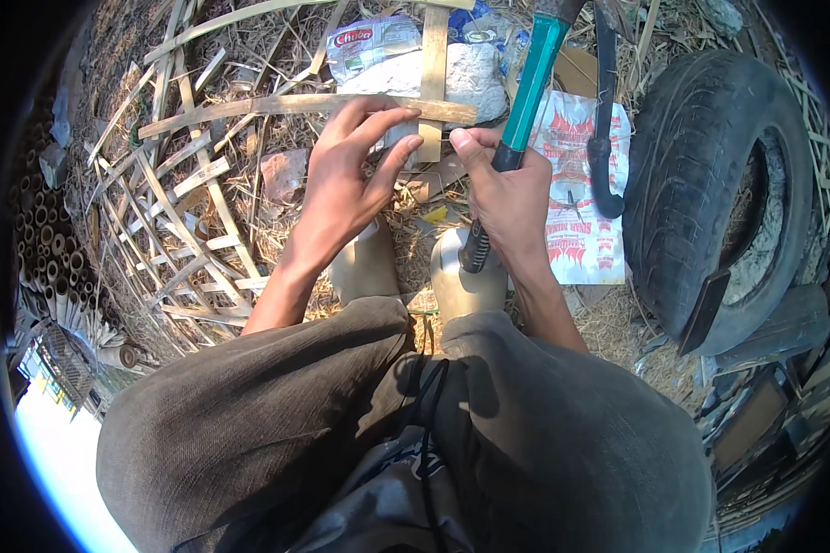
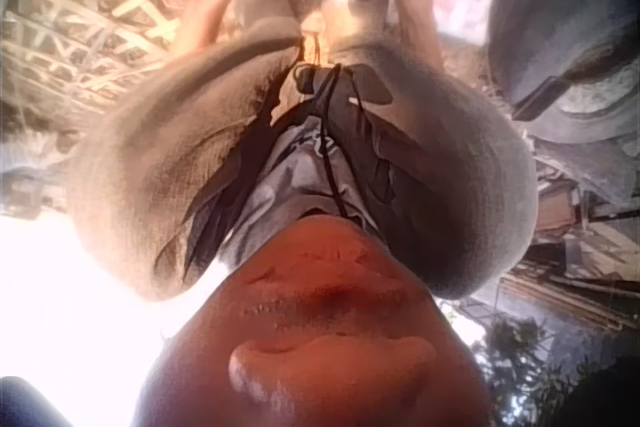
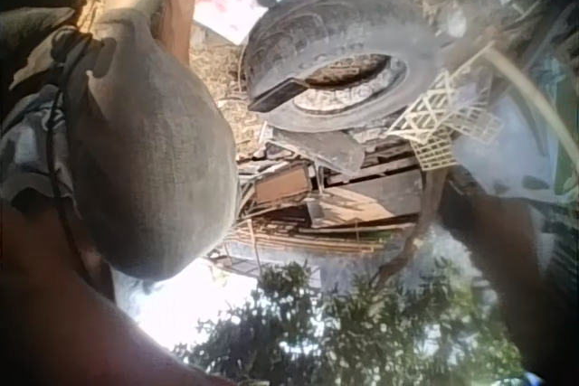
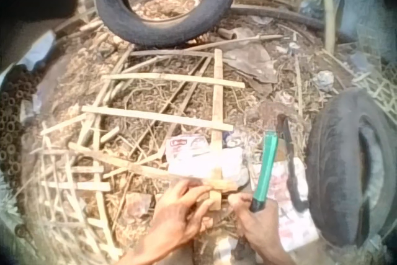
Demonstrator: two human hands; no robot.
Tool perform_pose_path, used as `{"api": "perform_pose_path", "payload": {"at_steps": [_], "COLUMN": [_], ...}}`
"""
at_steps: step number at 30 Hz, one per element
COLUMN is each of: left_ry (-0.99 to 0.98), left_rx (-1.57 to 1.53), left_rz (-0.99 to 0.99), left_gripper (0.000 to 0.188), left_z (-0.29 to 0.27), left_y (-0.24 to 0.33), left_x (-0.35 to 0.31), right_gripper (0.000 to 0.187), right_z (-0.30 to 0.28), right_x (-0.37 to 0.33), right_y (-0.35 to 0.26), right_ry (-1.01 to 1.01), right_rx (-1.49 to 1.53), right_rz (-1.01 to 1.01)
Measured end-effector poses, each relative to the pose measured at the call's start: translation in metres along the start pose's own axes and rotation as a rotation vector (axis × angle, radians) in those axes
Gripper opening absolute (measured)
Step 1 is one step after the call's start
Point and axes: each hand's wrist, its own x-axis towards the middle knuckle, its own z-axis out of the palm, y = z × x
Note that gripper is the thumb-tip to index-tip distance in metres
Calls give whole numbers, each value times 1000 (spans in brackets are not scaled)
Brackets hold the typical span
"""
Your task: The person constructs a bamboo lattice by hand, using a hammer to drive small nails into the intersections of bamboo strips and using a knife to trim or split bamboo pieces.
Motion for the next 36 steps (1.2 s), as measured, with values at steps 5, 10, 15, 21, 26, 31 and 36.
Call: {"api": "perform_pose_path", "payload": {"at_steps": [5, 10, 15, 21, 26, 31, 36], "left_ry": [-68, -41, -3, 5, 8, 19, 21], "left_rx": [234, 224, 198, 172, 189, 167, 161], "left_rz": [89, 56, 37, 17, 14, 9, 7], "left_gripper": [36, 31, 26, 25, 26, 25, 26], "left_z": [9, 19, 27, 30, 26, 28, 29], "left_y": [-17, -22, -31, -33, -33, -34, -33], "left_x": [11, 11, 9, 9, 8, 8, 8], "right_gripper": [30, 29, 28, 27, 25, 25, 26], "right_z": [14, 16, 27, 24, 27, 29, 26], "right_x": [25, 32, 31, 36, 37, 34, 38], "right_y": [-3, 6, 12, 10, 14, 10, 10], "right_ry": [83, 105, 124, 194, 159, 165, 181], "right_rx": [29, -28, 10, -74, -43, -46, -78], "right_rz": [-63, -9, 29, -31, -57, -47, -43]}}
